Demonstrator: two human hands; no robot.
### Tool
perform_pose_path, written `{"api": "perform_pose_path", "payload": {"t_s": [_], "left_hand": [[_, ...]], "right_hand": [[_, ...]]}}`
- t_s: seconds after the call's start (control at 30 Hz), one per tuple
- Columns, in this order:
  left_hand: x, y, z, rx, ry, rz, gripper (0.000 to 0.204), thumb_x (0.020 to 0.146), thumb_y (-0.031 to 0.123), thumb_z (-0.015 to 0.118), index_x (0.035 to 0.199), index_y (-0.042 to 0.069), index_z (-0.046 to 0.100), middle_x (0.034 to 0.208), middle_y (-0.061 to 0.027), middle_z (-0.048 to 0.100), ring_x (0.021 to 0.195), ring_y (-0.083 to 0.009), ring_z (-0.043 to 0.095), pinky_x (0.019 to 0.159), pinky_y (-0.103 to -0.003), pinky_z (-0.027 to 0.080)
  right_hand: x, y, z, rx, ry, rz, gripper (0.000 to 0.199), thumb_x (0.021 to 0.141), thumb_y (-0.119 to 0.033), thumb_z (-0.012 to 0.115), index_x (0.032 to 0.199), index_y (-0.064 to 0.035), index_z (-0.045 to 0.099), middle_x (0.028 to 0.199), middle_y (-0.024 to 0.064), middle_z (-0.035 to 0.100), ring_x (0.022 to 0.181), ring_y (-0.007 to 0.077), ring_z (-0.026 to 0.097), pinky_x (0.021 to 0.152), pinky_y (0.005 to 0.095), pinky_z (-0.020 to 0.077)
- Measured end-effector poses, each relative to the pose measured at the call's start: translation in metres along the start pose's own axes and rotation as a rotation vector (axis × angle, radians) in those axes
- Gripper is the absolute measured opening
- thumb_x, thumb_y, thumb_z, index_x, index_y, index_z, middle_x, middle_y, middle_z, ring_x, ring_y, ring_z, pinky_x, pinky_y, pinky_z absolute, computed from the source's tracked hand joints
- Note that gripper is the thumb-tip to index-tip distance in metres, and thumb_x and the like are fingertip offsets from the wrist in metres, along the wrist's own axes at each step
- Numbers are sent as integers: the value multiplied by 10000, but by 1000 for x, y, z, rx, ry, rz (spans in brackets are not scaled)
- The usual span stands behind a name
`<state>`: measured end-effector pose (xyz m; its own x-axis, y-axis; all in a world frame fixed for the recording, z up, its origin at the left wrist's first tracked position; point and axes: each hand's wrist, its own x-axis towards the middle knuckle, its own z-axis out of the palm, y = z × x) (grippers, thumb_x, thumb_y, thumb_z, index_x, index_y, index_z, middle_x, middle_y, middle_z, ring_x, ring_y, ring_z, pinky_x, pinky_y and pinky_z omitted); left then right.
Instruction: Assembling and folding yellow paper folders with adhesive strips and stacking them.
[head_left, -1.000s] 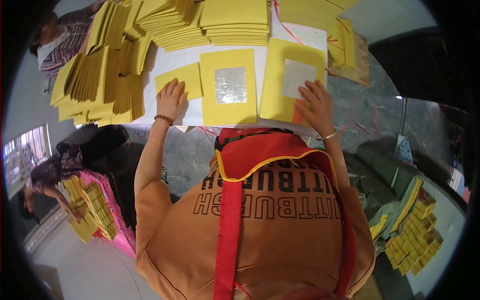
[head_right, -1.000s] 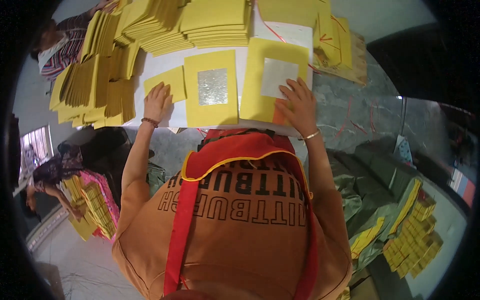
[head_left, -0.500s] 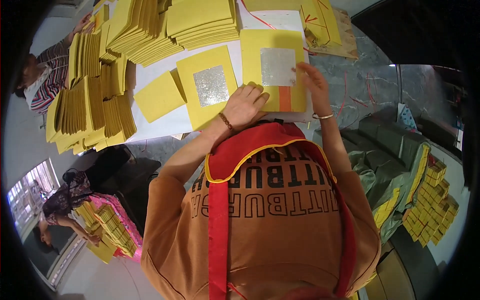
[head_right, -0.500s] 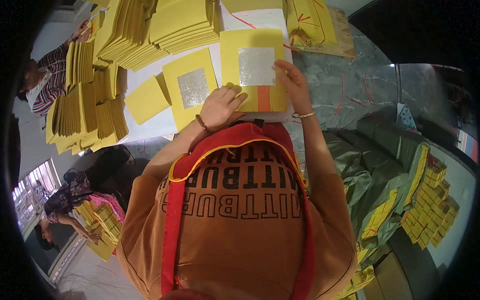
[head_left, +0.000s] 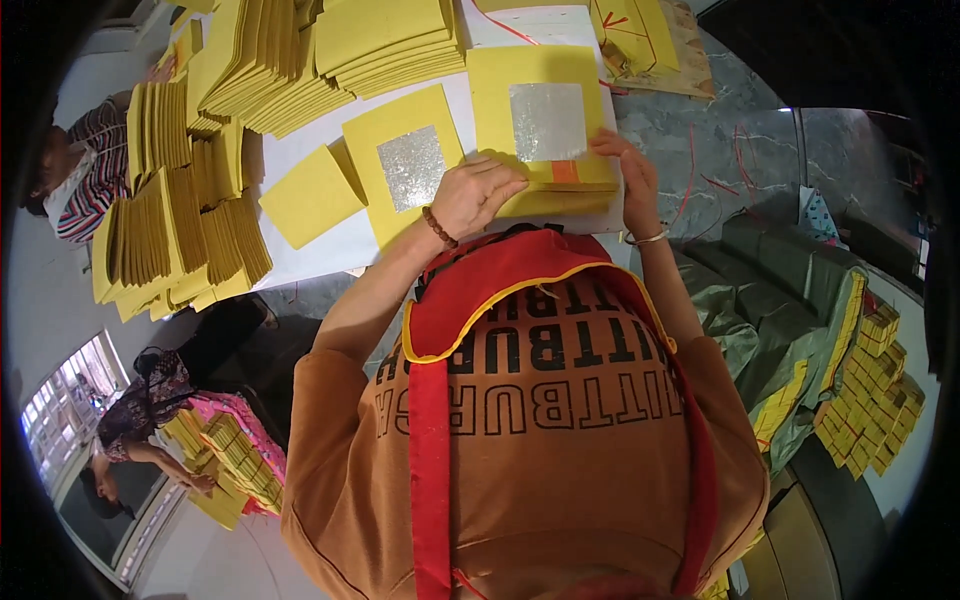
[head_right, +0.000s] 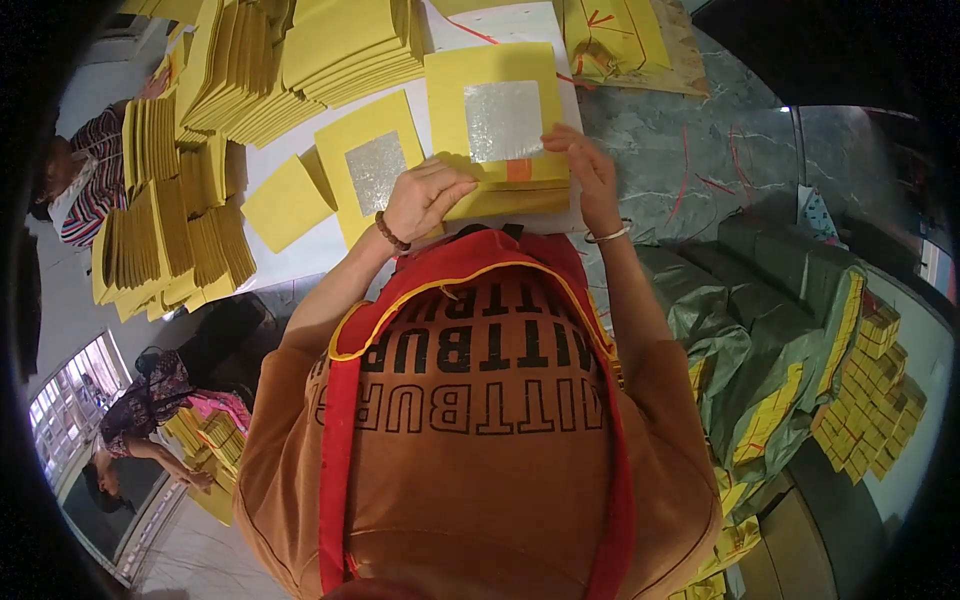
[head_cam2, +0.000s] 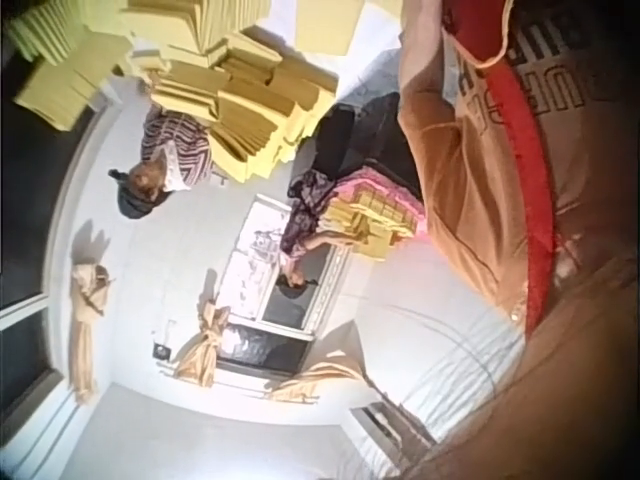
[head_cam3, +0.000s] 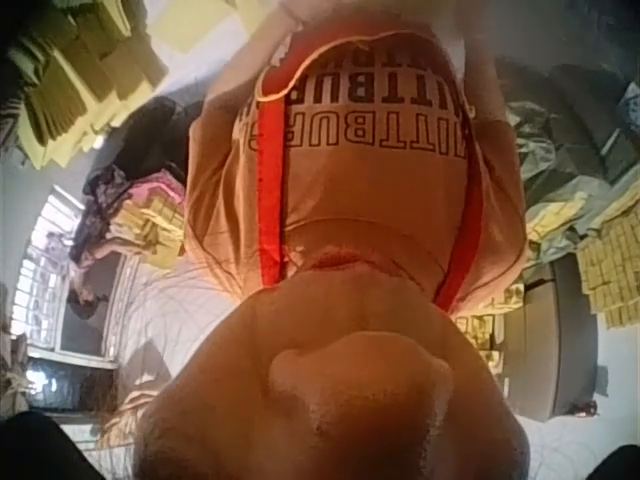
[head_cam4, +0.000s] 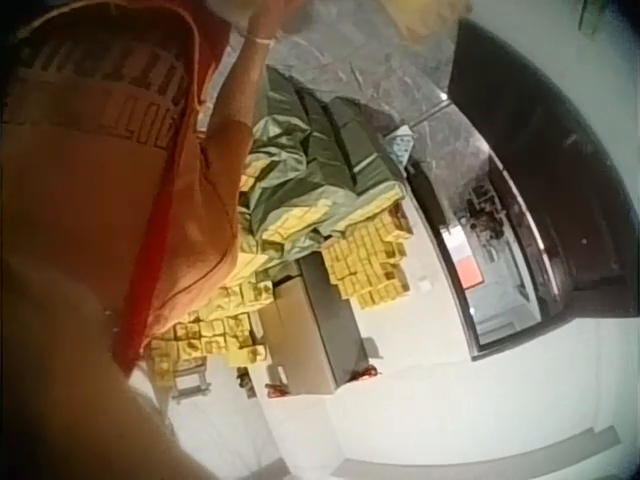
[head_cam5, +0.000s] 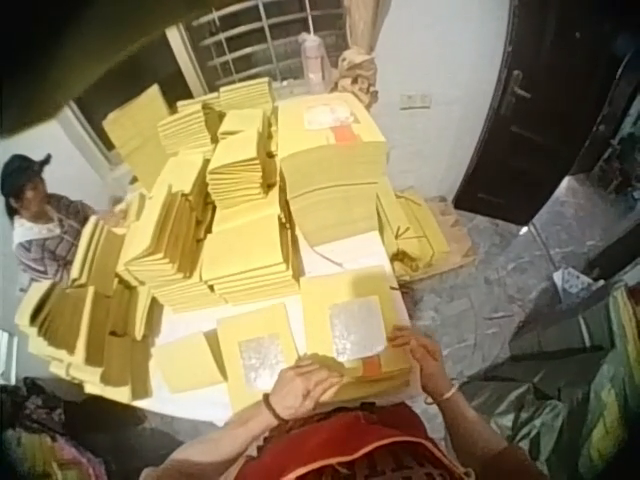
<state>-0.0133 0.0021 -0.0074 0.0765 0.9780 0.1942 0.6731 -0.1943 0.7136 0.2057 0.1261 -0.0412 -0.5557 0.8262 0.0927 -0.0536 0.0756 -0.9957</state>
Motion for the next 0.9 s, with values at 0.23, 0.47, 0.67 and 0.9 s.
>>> {"api": "perform_pose_path", "payload": {"t_s": [0.23,0.47,0.67,0.9], "left_hand": [[3,-4,0,-87,13,-82,178,822,200,606,841,26,642,667,-119,584,610,-252,545,554,-341,431],[5,-5,-2,-168,-69,-281,200,819,211,605,852,18,648,686,-117,596,586,-197,567,537,-298,432],[7,-6,-2,-223,-93,-353,208,815,213,606,851,13,646,695,-101,601,589,-166,558,544,-284,431],[8,-7,-1,-248,-117,-381,198,808,200,599,849,13,648,703,-91,611,603,-144,555,559,-271,434]], "right_hand": [[-1,11,0,-12,-84,87,515,971,-327,218,920,11,603,1024,124,611,1080,234,511,960,344,351],[0,10,3,0,-74,156,529,976,-325,201,936,13,606,982,118,626,1076,234,513,956,339,355],[0,14,0,-13,-82,169,539,977,-324,201,968,37,601,992,117,627,1039,226,531,942,331,369],[-3,16,1,-22,-35,210,494,970,-310,235,1004,30,591,1007,126,623,992,206,551,911,307,392]]}}
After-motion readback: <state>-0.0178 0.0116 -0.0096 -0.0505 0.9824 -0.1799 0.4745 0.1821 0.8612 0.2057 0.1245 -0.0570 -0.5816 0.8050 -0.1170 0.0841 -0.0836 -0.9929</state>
